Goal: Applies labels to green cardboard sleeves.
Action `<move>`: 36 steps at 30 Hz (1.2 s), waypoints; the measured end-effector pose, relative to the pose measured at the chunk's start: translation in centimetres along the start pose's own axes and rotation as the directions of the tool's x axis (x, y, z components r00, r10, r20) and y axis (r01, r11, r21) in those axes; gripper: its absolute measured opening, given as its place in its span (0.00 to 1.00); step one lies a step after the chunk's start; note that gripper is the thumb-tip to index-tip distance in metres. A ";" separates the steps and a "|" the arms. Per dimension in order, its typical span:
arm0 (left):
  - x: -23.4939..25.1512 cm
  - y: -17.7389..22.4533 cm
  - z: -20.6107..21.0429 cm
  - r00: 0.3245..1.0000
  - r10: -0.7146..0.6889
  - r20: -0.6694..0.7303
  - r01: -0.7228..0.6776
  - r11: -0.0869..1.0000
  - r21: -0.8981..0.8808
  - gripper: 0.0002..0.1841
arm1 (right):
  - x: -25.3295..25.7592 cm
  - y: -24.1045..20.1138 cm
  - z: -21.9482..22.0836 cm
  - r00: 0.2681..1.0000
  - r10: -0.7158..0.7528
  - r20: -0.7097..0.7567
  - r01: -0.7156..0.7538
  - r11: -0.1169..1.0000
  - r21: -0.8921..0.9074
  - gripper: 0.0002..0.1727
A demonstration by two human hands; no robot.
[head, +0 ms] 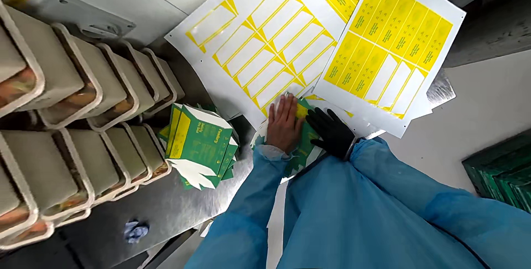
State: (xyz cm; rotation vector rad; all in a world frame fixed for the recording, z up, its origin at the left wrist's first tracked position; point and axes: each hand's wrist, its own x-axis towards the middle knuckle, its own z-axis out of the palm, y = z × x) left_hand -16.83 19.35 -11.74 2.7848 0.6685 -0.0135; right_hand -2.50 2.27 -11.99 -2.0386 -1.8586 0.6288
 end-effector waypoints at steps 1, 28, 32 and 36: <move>0.1 -0.7 -0.3 0.997 -0.077 0.015 0.076 0.997 0.033 0.37 | -0.5 0.0 -0.1 0.999 0.015 0.052 -0.015 1.000 -0.014 0.45; -5.4 7.0 -6.0 0.794 -0.591 0.144 0.439 0.394 -0.807 0.12 | -2.2 3.7 -7.2 0.904 0.381 -0.194 -0.251 0.841 0.480 0.45; -7.1 10.1 -7.7 0.741 -0.671 -0.021 0.306 0.365 -0.880 0.15 | -1.3 2.1 -11.0 0.919 0.308 -0.244 -0.085 0.762 0.642 0.36; -6.9 11.2 -8.0 0.698 -0.592 -0.403 0.279 0.743 -0.609 0.26 | -0.9 0.7 -13.0 0.937 0.244 -0.248 0.007 0.699 0.715 0.39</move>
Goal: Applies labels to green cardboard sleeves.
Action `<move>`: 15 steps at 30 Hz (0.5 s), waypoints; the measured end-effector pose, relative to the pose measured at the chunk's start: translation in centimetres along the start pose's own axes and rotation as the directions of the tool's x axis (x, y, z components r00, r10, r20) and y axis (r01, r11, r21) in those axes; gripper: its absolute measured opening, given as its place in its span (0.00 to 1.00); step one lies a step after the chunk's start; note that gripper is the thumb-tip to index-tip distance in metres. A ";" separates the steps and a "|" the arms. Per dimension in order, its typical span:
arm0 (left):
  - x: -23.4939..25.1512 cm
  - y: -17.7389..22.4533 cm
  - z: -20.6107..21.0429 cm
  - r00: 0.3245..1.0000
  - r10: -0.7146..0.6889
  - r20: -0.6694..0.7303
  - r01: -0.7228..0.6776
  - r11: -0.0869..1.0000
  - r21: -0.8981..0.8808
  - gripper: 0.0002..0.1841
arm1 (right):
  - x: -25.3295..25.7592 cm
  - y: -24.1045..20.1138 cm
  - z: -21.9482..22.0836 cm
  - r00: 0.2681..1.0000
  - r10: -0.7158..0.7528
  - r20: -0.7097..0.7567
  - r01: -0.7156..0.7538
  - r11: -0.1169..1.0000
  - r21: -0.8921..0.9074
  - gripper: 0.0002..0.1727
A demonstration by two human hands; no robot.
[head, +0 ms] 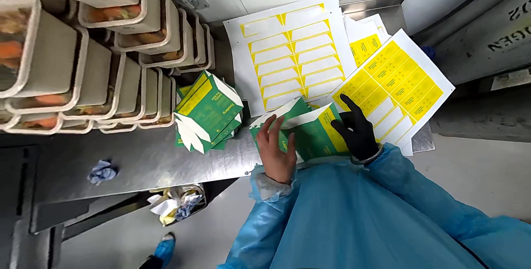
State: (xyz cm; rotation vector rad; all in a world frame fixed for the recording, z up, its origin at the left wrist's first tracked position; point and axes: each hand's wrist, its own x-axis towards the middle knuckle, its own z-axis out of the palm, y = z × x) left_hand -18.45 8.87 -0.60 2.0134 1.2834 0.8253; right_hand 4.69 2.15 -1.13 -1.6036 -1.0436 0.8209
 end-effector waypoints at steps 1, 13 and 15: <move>0.0 0.5 0.4 0.994 0.107 -0.023 -0.105 0.991 0.085 0.23 | 0.0 -0.3 0.1 1.000 0.016 -0.006 -0.016 1.000 0.021 0.40; -0.1 1.7 3.4 0.965 0.026 0.260 -0.021 1.000 -0.020 0.23 | -2.5 0.0 0.8 0.995 -0.095 0.030 0.099 0.982 -0.163 0.35; 0.2 1.6 3.1 0.952 0.021 0.306 0.009 0.995 -0.098 0.16 | -2.2 0.2 0.7 0.938 -0.320 0.132 0.346 0.852 -0.393 0.24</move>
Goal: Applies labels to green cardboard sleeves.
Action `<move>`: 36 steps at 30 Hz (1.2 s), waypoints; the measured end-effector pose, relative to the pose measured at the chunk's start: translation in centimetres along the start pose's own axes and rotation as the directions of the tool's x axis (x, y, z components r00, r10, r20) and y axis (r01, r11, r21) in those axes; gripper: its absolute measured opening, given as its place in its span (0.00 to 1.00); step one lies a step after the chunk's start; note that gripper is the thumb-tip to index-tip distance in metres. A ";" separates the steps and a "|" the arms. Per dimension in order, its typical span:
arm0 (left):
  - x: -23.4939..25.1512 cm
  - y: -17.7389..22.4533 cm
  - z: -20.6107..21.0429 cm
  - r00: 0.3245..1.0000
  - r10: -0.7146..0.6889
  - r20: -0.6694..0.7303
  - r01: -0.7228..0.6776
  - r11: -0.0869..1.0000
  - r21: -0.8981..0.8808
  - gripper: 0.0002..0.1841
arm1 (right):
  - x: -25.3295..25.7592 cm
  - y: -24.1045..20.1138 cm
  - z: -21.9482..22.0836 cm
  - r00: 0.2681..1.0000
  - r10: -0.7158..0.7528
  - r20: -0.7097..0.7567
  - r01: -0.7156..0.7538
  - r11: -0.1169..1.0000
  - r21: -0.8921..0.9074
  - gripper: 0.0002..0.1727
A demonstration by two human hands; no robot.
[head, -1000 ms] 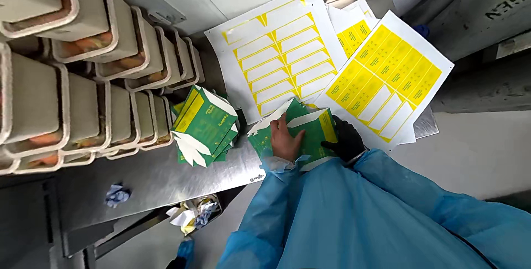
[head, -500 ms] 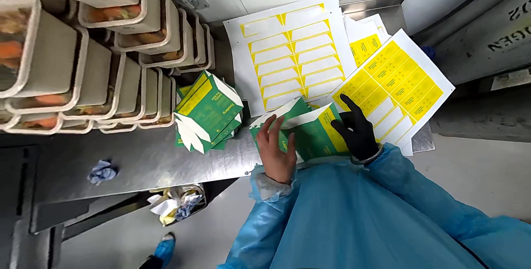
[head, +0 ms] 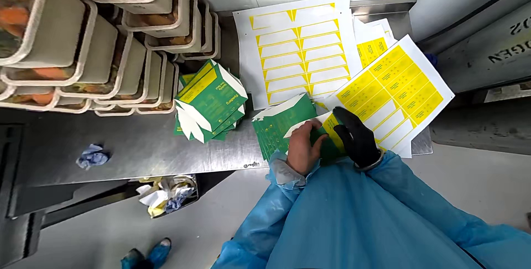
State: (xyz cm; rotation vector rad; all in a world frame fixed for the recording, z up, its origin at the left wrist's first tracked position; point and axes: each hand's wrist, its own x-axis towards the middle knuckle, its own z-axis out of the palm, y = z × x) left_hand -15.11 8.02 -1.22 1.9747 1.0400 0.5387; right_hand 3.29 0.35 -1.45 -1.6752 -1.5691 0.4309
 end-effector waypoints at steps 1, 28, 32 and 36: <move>0.1 0.1 -0.1 1.000 0.004 0.006 -0.004 1.000 -0.020 0.13 | 0.3 0.1 -0.2 0.994 -0.104 0.034 0.107 0.986 -0.126 0.23; 0.0 2.9 -1.1 0.999 -0.044 -0.007 0.044 0.985 0.166 0.08 | 4.7 -0.1 -3.9 0.854 -0.397 0.337 0.516 0.731 -0.446 0.23; 0.2 3.7 -1.5 0.998 -0.063 -0.030 0.069 0.968 0.243 0.08 | 4.9 -0.8 -3.0 0.833 -0.435 0.343 0.549 0.728 -0.410 0.20; 0.1 3.6 -1.8 0.993 -0.116 -0.028 0.120 0.960 0.255 0.07 | 5.0 -0.3 -2.3 0.813 -0.463 0.354 0.565 0.775 -0.283 0.16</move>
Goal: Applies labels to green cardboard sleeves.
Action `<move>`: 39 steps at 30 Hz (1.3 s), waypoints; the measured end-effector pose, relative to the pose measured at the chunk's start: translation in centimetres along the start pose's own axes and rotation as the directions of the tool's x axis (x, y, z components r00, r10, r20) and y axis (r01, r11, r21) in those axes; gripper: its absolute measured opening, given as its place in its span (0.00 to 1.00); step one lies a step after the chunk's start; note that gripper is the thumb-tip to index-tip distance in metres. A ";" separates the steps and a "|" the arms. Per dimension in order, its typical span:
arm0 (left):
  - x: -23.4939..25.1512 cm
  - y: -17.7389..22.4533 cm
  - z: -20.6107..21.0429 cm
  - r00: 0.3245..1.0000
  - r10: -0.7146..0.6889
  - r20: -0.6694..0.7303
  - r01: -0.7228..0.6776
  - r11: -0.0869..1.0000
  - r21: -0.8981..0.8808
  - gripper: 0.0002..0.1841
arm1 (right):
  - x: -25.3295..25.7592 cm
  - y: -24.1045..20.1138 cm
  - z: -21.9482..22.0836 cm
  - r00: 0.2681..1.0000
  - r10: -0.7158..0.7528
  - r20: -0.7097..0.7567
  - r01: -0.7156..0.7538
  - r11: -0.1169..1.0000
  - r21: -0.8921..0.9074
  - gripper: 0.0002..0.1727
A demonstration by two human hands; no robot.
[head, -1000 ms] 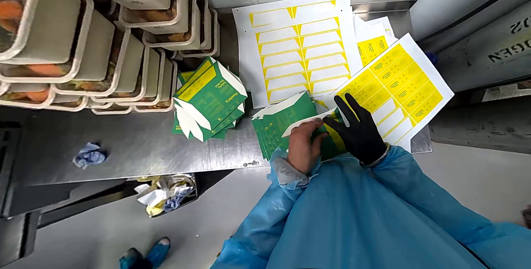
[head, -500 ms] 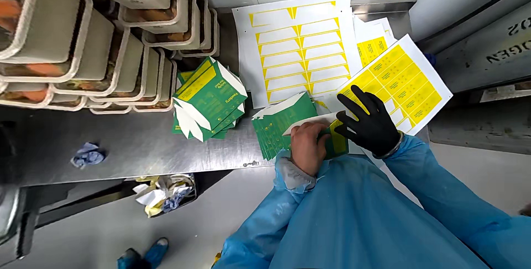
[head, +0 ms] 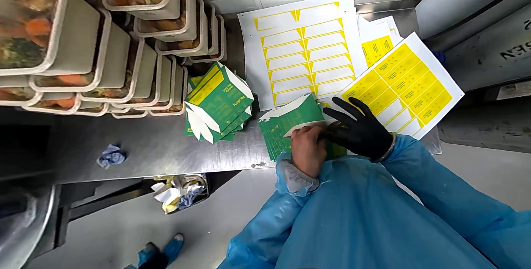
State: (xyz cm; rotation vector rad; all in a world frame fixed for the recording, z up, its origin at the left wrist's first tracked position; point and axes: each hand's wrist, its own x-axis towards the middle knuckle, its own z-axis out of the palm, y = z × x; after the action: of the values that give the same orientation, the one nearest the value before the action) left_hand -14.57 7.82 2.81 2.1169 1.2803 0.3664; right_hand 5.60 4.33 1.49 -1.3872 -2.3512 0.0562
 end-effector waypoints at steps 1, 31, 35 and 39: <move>-0.1 -0.3 -0.3 1.000 -0.006 -0.007 0.006 1.000 -0.016 0.07 | -0.1 0.3 -0.4 0.999 0.042 -0.025 -0.041 0.998 0.054 0.19; 2.7 -11.9 -7.0 0.561 -0.287 -0.777 0.474 0.880 0.017 0.41 | -28.5 6.3 1.8 0.949 0.216 0.230 -0.222 0.975 0.000 0.19; 3.3 -17.7 -4.5 0.585 -0.465 -0.664 0.642 0.766 0.029 0.43 | -29.1 7.2 2.0 0.959 0.225 0.170 -0.240 0.968 0.070 0.18; 4.0 -20.0 -3.9 0.491 -0.540 -0.684 0.788 0.609 0.085 0.35 | -28.8 7.6 1.3 0.964 0.191 0.183 -0.210 0.973 0.091 0.19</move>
State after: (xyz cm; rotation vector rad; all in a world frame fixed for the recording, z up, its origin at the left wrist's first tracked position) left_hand -28.52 19.31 -7.33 1.5688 2.6633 0.4638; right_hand 23.58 -16.05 -10.84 -1.6180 -2.2942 0.3731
